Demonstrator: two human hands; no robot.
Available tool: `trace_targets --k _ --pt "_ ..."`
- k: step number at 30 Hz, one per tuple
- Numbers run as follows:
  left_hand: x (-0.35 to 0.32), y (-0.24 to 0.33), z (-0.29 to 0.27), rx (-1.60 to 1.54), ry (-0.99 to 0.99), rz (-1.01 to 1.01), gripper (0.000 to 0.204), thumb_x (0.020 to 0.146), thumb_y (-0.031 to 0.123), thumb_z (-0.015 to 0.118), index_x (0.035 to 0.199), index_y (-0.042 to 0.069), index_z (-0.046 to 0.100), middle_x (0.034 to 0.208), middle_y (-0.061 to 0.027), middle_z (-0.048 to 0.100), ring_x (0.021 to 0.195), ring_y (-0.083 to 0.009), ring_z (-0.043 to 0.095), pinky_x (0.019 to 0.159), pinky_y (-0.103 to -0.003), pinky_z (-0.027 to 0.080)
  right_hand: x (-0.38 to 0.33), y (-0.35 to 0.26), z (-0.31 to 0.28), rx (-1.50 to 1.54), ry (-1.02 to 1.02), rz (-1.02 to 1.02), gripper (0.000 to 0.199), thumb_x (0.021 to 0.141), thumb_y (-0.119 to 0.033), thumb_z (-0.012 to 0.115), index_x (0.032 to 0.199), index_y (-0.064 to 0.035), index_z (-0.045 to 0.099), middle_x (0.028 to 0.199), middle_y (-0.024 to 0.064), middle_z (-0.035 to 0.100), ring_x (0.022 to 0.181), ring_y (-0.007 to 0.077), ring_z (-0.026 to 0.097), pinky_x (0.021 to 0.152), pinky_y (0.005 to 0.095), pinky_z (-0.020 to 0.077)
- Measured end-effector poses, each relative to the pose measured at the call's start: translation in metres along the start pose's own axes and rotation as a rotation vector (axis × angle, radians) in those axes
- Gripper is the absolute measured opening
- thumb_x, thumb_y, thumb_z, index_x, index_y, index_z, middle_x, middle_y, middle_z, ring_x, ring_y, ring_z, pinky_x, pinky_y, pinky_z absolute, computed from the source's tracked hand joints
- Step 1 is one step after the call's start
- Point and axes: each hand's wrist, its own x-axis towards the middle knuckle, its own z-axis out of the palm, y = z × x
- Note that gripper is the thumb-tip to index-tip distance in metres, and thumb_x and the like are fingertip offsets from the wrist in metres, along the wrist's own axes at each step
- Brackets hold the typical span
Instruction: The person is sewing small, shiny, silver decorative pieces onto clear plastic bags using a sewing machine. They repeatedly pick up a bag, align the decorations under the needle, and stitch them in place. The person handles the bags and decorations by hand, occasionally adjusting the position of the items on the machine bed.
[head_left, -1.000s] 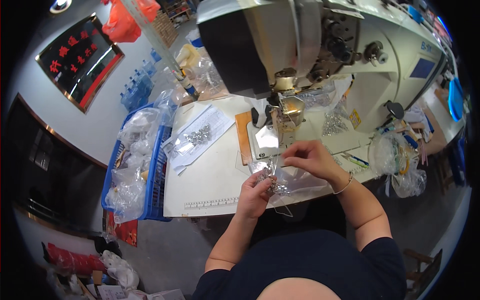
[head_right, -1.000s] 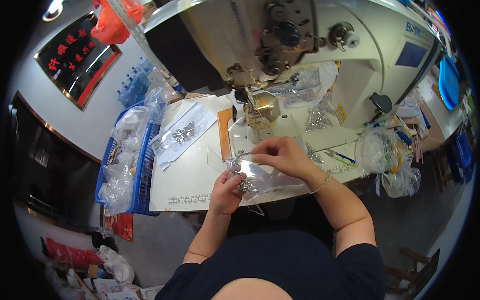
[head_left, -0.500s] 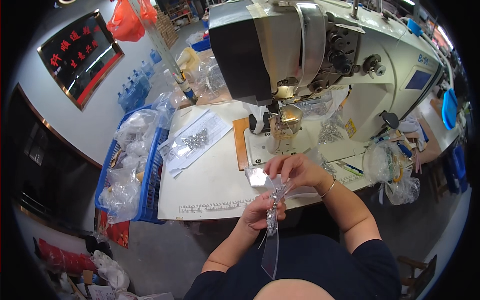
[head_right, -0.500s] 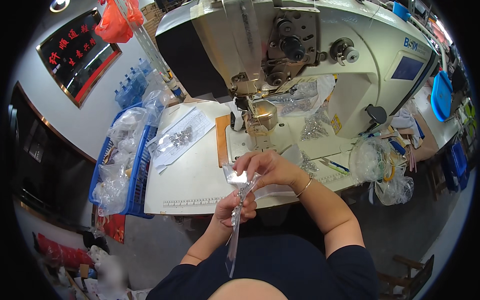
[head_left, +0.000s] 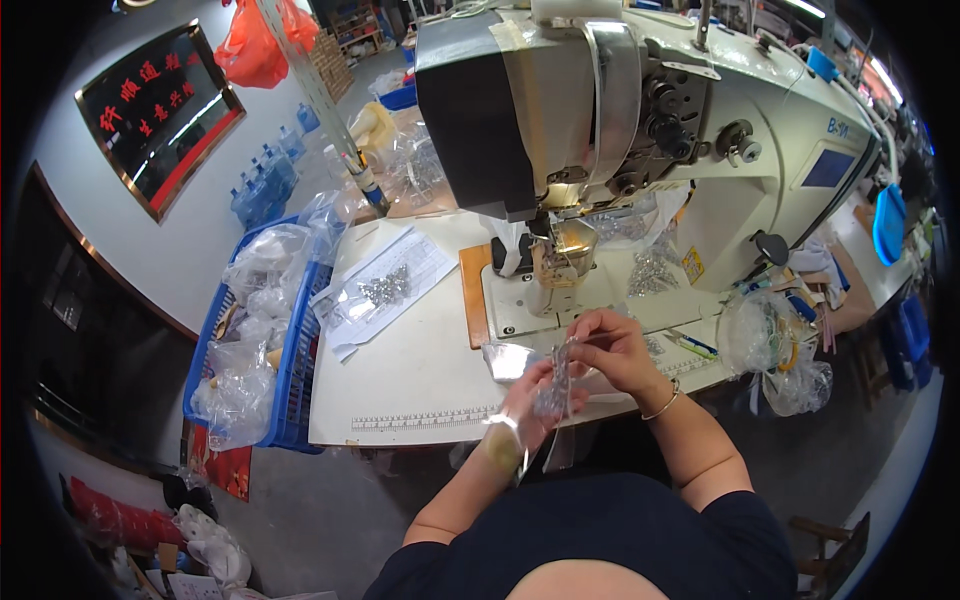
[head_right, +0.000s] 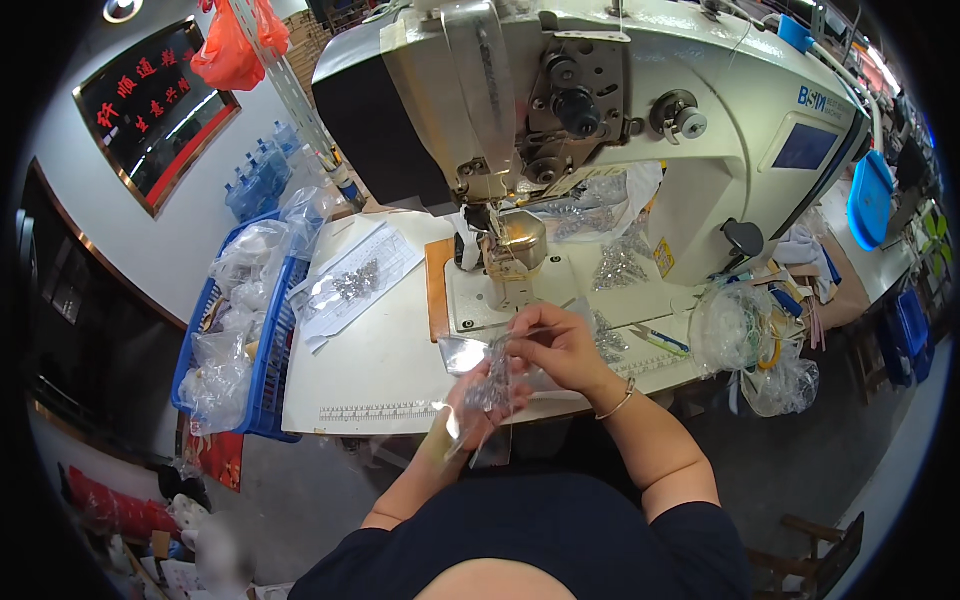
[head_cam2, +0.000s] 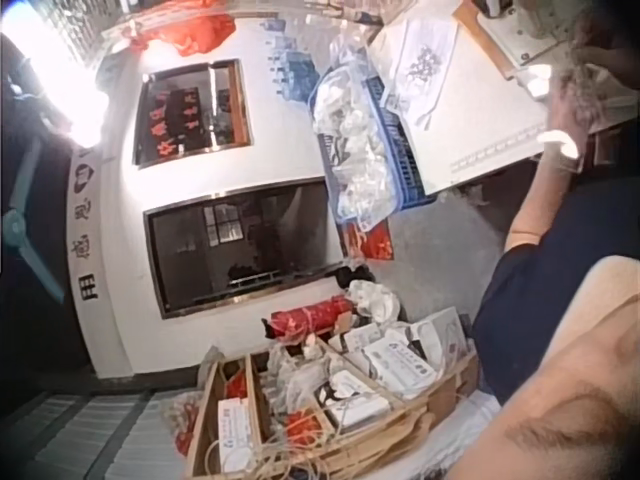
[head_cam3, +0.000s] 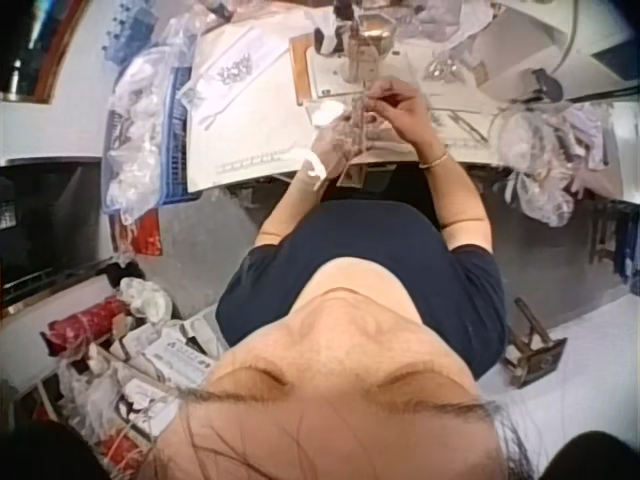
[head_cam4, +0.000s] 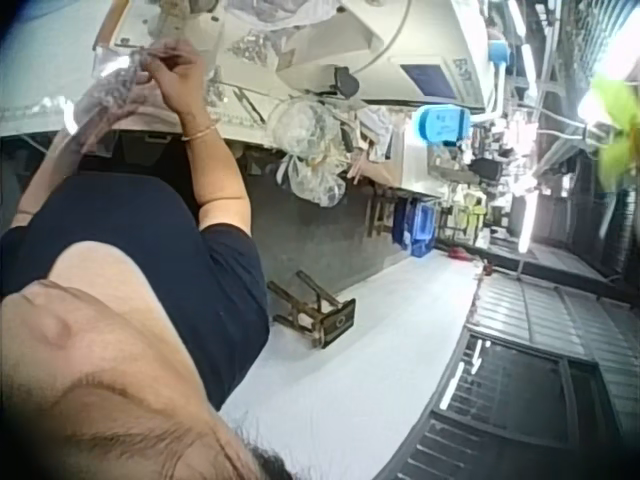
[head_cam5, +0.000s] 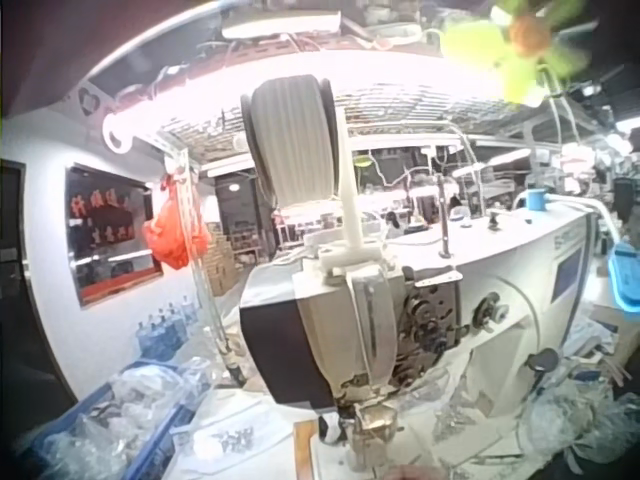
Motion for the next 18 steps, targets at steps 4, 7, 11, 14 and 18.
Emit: trace_targets --k 4,7,11,14,18 --pt "0.001 0.002 0.005 0.790 0.244 0.775 0.096 0.071 0.026 0.074 0.143 0.006 0.014 0.132 -0.0182 0.037 0.118 -0.0320 0.046 0.096 -0.039 0.043 0.005 -0.002 -0.014 -0.124 0.127 0.077 0.013 0.080 -0.001 0.068 0.089 -0.0010 0.059 0.081 0.0027 0.062 0.069 0.0106 0.061 0.064 0.0235 0.0507" --pt "0.002 0.027 0.021 0.191 -0.412 0.463 0.110 0.062 0.030 0.081 0.145 0.008 0.012 0.132 -0.0181 0.036 0.121 -0.0331 0.043 0.101 -0.042 0.038 0.010 -0.010 -0.012 -0.164 0.129 0.070 0.013 0.078 0.000 0.067 0.087 0.0006 0.058 0.080 0.0043 0.062 0.069 0.0117 0.060 0.065 0.0239 0.0501" --pt "0.019 0.038 0.026 0.226 -0.462 0.504 0.101 0.066 0.027 0.075 0.144 0.008 0.014 0.127 -0.0153 0.041 0.120 -0.0311 0.044 0.102 -0.043 0.038 0.022 -0.027 -0.004 -0.254 0.154 0.018 0.012 0.078 0.003 0.067 0.085 -0.0012 0.057 0.079 0.0028 0.061 0.071 0.0096 0.059 0.066 0.0234 0.0492" --pt "0.023 0.042 0.024 0.135 -0.351 0.458 0.083 0.072 0.018 0.067 0.142 0.006 0.022 0.122 -0.0138 0.044 0.118 -0.0305 0.047 0.100 -0.044 0.040 0.024 -0.029 -0.002 -0.442 0.166 -0.108 0.009 0.079 -0.001 0.067 0.080 0.0009 0.058 0.073 0.0020 0.061 0.066 0.0065 0.057 0.060 0.0209 0.0460" --pt "0.022 0.047 0.017 0.181 -0.294 0.427 0.067 0.076 0.006 0.059 0.137 0.006 0.031 0.116 -0.0123 0.048 0.112 -0.0296 0.052 0.097 -0.044 0.044 0.023 -0.036 0.006 -0.584 0.190 -0.185 0.009 0.079 -0.001 0.066 0.079 0.0010 0.057 0.072 0.0012 0.060 0.064 0.0051 0.054 0.057 0.0208 0.0439"
